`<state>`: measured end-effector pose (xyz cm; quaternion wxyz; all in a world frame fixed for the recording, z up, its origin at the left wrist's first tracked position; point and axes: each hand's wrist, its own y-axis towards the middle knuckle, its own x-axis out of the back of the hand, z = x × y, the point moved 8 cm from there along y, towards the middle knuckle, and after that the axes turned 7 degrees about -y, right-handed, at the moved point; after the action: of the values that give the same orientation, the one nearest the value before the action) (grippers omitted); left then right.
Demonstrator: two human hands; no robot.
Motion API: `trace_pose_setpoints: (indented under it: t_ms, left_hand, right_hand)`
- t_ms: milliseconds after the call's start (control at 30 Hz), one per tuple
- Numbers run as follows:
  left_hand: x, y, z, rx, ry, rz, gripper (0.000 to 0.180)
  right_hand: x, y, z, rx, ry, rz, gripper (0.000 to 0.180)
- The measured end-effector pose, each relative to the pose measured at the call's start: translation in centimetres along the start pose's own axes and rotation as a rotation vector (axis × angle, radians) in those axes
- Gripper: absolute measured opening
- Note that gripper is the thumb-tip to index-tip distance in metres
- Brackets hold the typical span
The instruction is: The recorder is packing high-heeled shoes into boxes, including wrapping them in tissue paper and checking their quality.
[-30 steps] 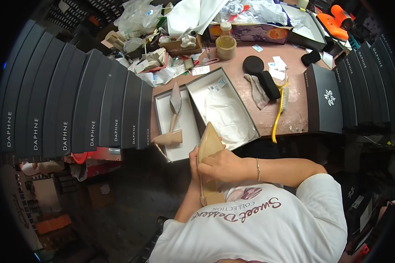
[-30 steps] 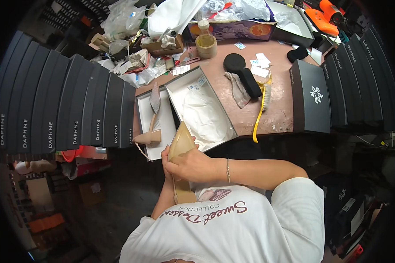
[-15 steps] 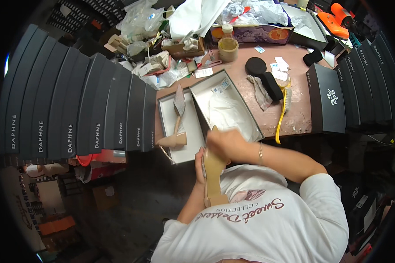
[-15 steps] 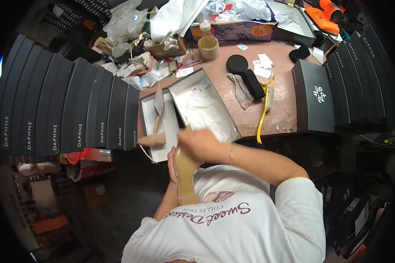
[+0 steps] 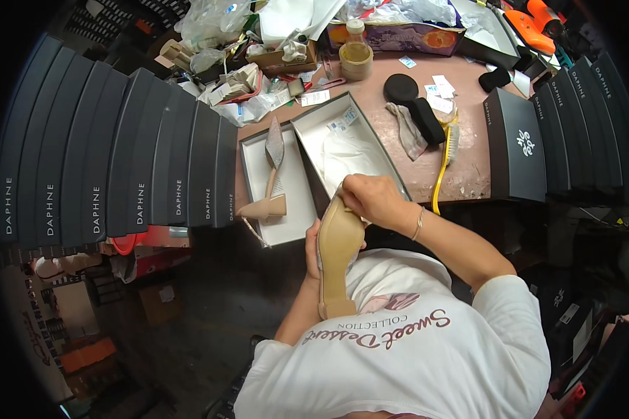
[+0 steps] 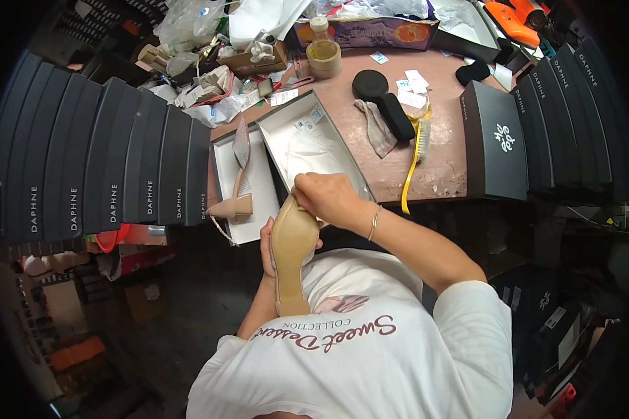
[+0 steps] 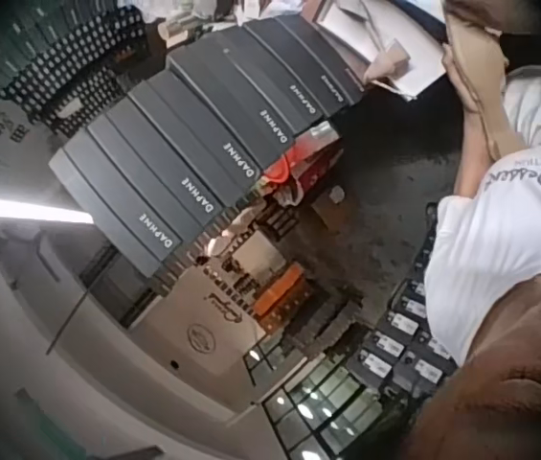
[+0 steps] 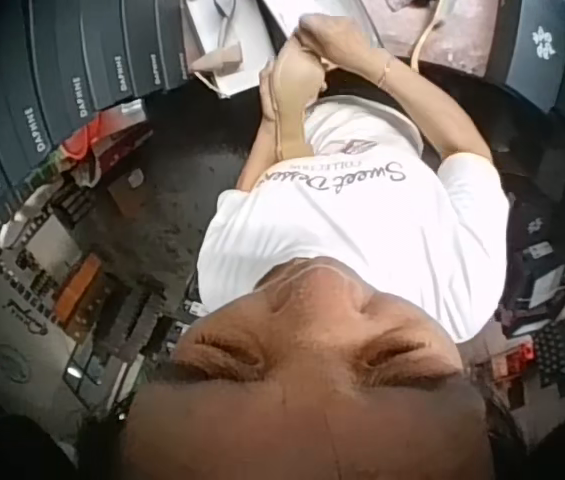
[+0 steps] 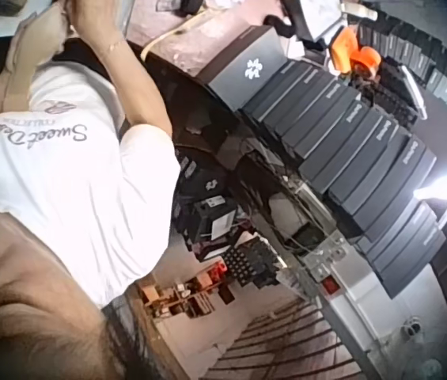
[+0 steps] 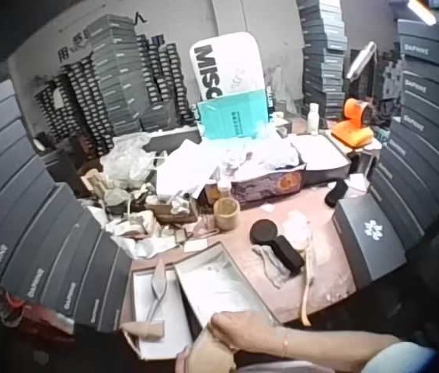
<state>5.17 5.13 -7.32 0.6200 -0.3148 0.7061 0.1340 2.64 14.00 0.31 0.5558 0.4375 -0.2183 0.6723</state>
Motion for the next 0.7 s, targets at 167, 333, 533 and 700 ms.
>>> trace_pose_setpoints:
  t_ms: [167,333,533,700]
  left_hand:
    - [0.6,0.1,-0.4,-0.067,-0.025,-0.140,0.066]
    - [-0.9,0.1,-0.9,-0.105,0.023,-0.262,0.066]
    - [0.9,-0.1,-0.1,0.005,0.016,-0.011,0.067]
    - [-1.0,-0.2,-1.1,-0.124,0.109,-0.321,0.062]
  right_hand:
    - [-0.6,-2.4,4.3,0.282,0.007,-0.064,0.014]
    - [0.0,-1.5,2.5,0.258,0.041,-0.060,0.016]
    - [-0.7,0.3,0.1,0.039,0.006,0.068,0.016]
    - [-0.4,0.4,6.0,0.285,-0.329,-0.089,0.013]
